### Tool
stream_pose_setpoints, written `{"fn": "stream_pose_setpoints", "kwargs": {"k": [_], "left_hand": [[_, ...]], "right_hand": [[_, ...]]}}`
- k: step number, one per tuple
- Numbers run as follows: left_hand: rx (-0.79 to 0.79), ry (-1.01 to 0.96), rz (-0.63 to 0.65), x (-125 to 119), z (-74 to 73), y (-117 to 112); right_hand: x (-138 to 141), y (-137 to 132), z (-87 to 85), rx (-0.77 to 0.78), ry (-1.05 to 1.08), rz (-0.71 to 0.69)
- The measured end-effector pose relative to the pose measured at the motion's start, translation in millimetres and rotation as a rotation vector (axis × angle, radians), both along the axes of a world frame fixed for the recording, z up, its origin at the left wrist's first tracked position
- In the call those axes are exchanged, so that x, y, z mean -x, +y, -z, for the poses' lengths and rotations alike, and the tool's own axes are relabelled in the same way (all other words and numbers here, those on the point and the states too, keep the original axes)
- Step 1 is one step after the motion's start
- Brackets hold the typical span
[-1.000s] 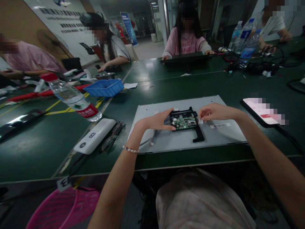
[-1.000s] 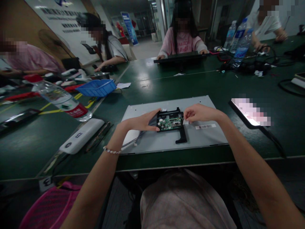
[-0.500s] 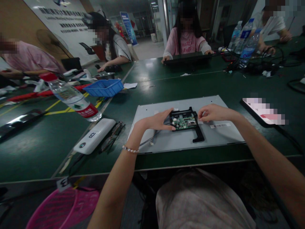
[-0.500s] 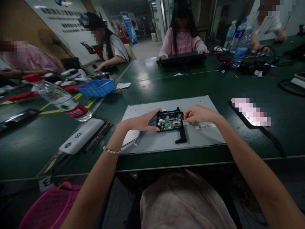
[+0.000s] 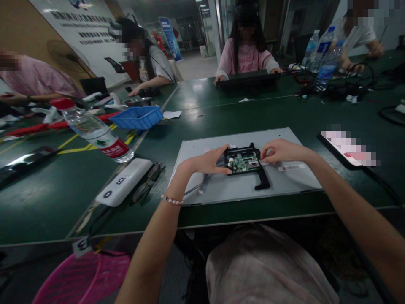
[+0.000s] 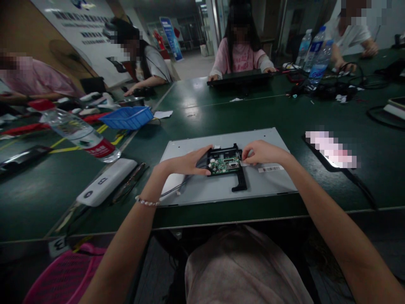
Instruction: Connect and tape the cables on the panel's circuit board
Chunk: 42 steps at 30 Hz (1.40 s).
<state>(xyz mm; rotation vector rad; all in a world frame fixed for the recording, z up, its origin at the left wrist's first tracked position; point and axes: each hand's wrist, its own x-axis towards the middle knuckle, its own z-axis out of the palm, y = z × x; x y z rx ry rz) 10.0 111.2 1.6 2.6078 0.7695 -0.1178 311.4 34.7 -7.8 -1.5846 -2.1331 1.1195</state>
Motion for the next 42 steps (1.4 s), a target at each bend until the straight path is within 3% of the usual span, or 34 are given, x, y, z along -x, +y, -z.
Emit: {"fn": "stream_pose_setpoints", "kwargs": {"k": [7,16,23,32,35,42], "left_hand": [[0.003,0.015,-0.012,0.4,-1.9,0.6],[0.013,0.018,-0.022,-0.1,-5.8,-2.2],[0.012,0.021,-0.028,0.9,-5.0,-0.8],[-0.014,-0.012,0.015,2.3,-0.8,2.5],[0.007,0.015,-0.010,1.0,-3.1,0.8],[0.025,0.032,-0.047,1.7,-0.5,1.7]], "right_hand": [[6.8,-4.1,-8.2,-0.108,-0.055,-0.021],[-5.0,-2.3,-12.3,-0.077,-0.035,-0.069],[-27.9,1.7,-8.8,-0.048,-0.142,0.073],[-22.5,2.9,-10.4,-0.244,-0.207,0.187],[-10.4,8.0,-12.2,-0.372,-0.173,0.133],[34.7,29.7,-25.0,-0.621,-0.261,-0.158]]}}
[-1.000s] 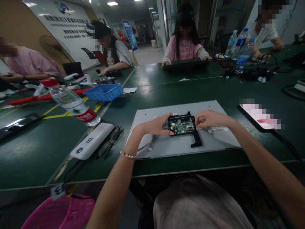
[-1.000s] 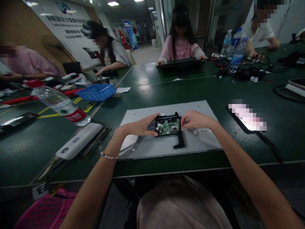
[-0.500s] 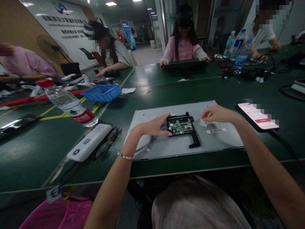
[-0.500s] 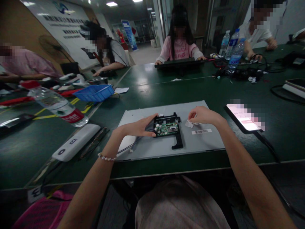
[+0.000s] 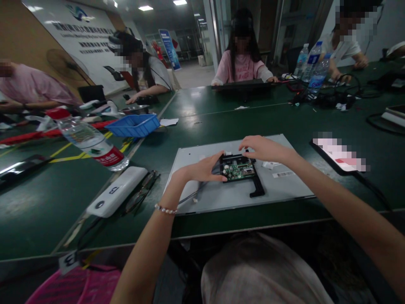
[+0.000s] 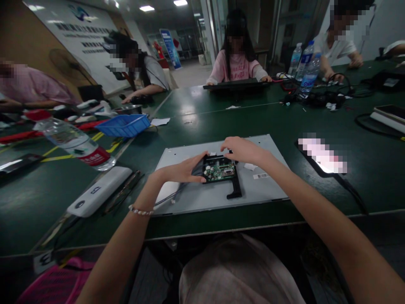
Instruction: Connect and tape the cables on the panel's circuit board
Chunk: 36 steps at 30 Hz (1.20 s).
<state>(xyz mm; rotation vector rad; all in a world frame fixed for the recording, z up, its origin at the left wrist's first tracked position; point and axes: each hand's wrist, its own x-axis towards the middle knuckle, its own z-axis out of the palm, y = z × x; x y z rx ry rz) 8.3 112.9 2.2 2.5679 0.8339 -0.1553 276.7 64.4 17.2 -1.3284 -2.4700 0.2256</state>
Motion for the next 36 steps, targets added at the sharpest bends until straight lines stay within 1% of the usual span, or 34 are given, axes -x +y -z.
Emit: {"fn": "stream_pose_setpoints", "kwargs": {"k": [5,8,11,14,17,20,23,27,31,33,36], "left_hand": [[-0.020,-0.005,0.011,0.1,-0.9,-1.2],[-0.020,-0.048,0.043,-0.7,-2.0,-2.1],[-0.022,-0.063,0.054,-0.9,-1.6,-2.0],[-0.038,-0.039,0.027,-0.4,-0.3,-1.4],[-0.058,-0.023,0.014,0.2,0.0,-1.6],[-0.052,-0.024,0.028,0.2,-2.0,-3.2],[-0.041,-0.019,0.030,0.1,-4.3,-5.2],[-0.033,0.012,0.012,0.7,-4.4,-5.9],[-0.029,0.022,0.012,1.2,-2.2,-4.5],[-0.021,0.020,0.012,1.3,-1.3,-3.5],[-0.021,0.005,0.022,1.8,-0.6,-2.1]], "right_hand": [[28.3,30.0,8.9,-0.014,-0.109,-0.036],[38.6,41.1,15.6,0.001,-0.136,-0.035],[41.9,44.7,19.3,0.009,-0.134,-0.019],[40.7,44.8,20.7,0.009,-0.136,-0.001],[39.7,43.5,20.0,0.005,-0.157,0.042],[38.8,40.5,16.3,-0.011,-0.157,0.091],[32.3,34.2,9.4,-0.043,-0.147,0.133],[8.5,18.9,1.4,-0.124,-0.190,0.245],[-21.0,2.5,3.7,-0.189,-0.281,0.362],[-31.3,-2.6,8.0,-0.175,-0.301,0.383],[-39.3,-5.1,14.4,-0.067,-0.292,0.341]]}}
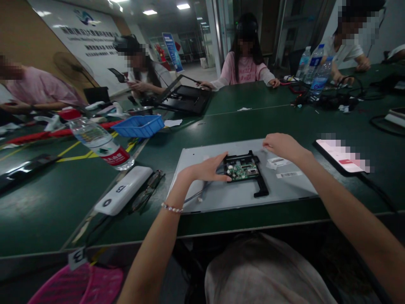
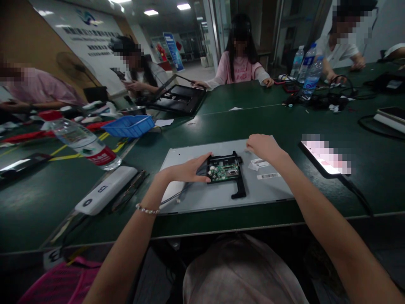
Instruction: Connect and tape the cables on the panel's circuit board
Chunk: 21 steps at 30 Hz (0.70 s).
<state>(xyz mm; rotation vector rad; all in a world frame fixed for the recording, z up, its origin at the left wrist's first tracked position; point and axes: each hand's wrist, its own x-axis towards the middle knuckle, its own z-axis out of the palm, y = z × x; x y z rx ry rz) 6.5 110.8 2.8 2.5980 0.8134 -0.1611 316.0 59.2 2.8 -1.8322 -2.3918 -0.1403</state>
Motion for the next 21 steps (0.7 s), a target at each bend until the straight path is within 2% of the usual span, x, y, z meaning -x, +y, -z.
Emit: {"fn": "stream_pose_setpoints", "kwargs": {"k": [4,11,21], "left_hand": [[-0.013,-0.025,0.014,0.5,-0.6,0.1],[0.017,-0.002,-0.016,-1.5,-2.1,-0.9],[0.004,-0.002,-0.004,-3.2,-4.2,-1.1]], "right_hand": [[-4.5,1.3,4.9,0.094,0.091,-0.080],[-11.4,5.3,11.8,0.100,0.108,-0.149],[-7.7,17.4,21.3,0.039,0.077,-0.166]]}}
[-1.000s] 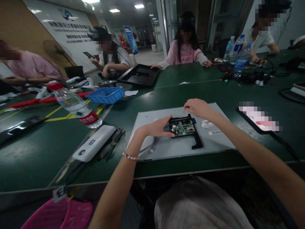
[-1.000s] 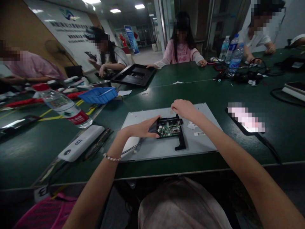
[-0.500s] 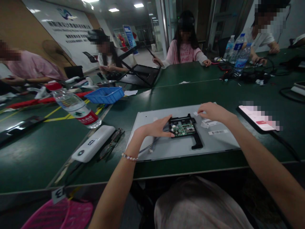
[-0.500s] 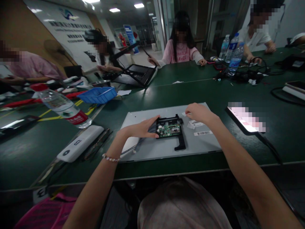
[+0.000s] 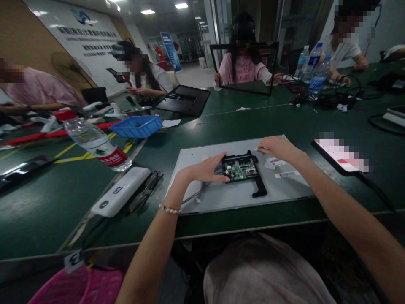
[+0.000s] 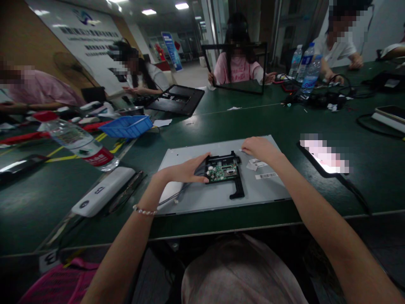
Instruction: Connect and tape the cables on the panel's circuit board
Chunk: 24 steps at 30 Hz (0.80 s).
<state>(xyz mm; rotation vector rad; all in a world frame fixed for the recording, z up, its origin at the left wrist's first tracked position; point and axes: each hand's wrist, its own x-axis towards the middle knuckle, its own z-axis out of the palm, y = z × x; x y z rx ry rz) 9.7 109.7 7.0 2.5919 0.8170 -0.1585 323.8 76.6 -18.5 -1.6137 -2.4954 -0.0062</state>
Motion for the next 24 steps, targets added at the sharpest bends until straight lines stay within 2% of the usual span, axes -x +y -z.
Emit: {"fn": "stream_pose_setpoints", "kwargs": {"k": [7,10,14,18,24], "left_hand": [[-0.015,0.012,0.005,1.1,2.0,1.7],[-0.030,-0.011,0.020,1.2,3.8,2.4],[-0.018,-0.018,0.012,1.1,4.7,2.6],[-0.013,-0.024,0.011,1.0,5.1,2.9],[-0.020,-0.018,0.022,1.0,5.7,3.2]], "right_hand": [[6.5,-5.0,-5.2,-0.083,0.033,0.070],[17.9,-9.9,-11.8,-0.150,0.061,0.096],[39.0,-11.2,-17.6,-0.193,0.055,0.055],[56.3,-8.2,-16.1,-0.150,-0.031,0.020],[64.2,-5.9,-8.4,-0.066,-0.062,0.012]]}}
